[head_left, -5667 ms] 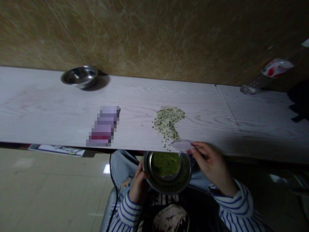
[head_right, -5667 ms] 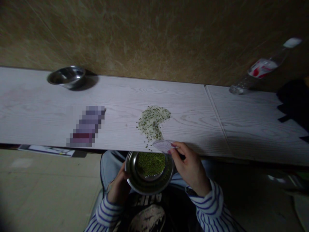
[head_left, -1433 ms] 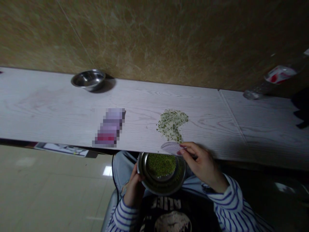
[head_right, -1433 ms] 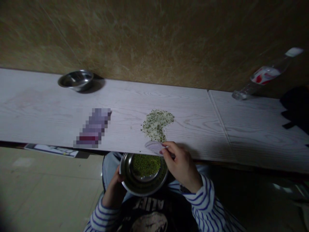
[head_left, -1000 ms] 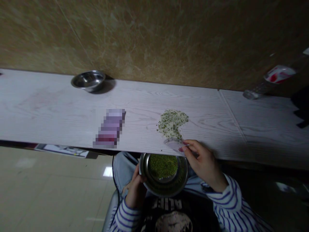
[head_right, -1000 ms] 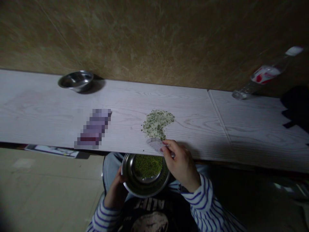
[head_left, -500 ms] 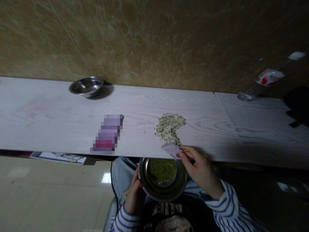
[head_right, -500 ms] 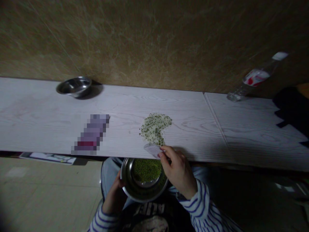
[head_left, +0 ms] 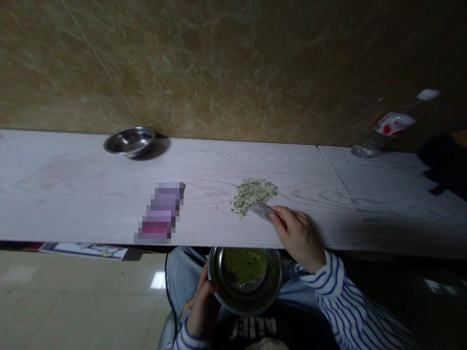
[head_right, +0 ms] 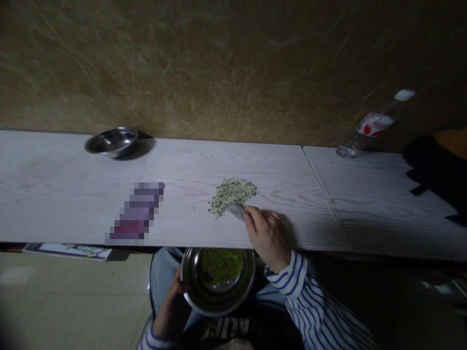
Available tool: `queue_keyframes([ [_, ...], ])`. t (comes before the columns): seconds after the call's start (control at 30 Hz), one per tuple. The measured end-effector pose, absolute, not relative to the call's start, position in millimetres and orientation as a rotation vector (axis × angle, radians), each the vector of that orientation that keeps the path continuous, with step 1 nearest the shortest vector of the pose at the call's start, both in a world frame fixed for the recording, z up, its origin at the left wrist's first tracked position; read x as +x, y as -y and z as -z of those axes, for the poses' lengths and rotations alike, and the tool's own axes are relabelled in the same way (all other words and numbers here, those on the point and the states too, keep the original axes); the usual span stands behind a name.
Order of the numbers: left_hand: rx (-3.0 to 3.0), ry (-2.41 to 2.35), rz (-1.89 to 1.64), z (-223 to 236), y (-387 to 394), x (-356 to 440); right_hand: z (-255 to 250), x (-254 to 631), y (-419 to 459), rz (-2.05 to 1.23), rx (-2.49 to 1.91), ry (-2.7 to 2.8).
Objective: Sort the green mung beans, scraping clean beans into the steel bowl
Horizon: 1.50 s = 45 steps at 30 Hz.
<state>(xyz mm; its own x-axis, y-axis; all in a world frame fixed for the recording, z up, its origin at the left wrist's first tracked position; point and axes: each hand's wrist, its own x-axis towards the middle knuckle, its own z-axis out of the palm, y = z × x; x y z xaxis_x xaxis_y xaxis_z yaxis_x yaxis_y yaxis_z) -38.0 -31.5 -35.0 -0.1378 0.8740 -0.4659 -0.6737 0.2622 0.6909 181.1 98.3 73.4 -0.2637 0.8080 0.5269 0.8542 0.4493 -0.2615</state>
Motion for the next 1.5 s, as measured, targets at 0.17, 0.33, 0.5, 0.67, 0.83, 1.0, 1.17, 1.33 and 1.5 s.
queue_keyframes([
  [0.17, 0.224, -1.070, -1.332, 36, 31, -38, -71, 184, -101, -0.001, -1.404, 2.022],
  [0.33, 0.307, -1.023, -1.353, 32, 29, -36, -64, 204, -102, -0.329, -1.584, 1.711],
  [0.5, 0.253, -1.009, -1.329, 34, 31, -35, -57, 213, -109, -0.483, -1.645, 1.555],
  [0.67, 0.270, -1.009, -1.348, 33, 32, -35, -58, 200, -109, -0.571, -1.646, 1.573],
  [0.83, 0.285, -0.969, -1.349, 29, 31, -35, -64, 188, -101, -0.598, -1.625, 1.585],
  [1.0, 0.254, -1.012, -1.348, 22, 31, -32, -67, 180, -92, -0.642, -1.583, 1.616],
  [1.17, 0.271, -1.000, -1.337, 14, 31, -29, -67, 177, -83, -0.695, -1.548, 1.662],
  [1.33, 0.300, -1.019, -1.301, 10, 29, -29, -68, 183, -76, -0.723, -1.528, 1.673],
  [1.5, 0.301, -1.012, -1.321, 10, 28, -27, -69, 197, -70, -0.684, -1.560, 1.633],
])
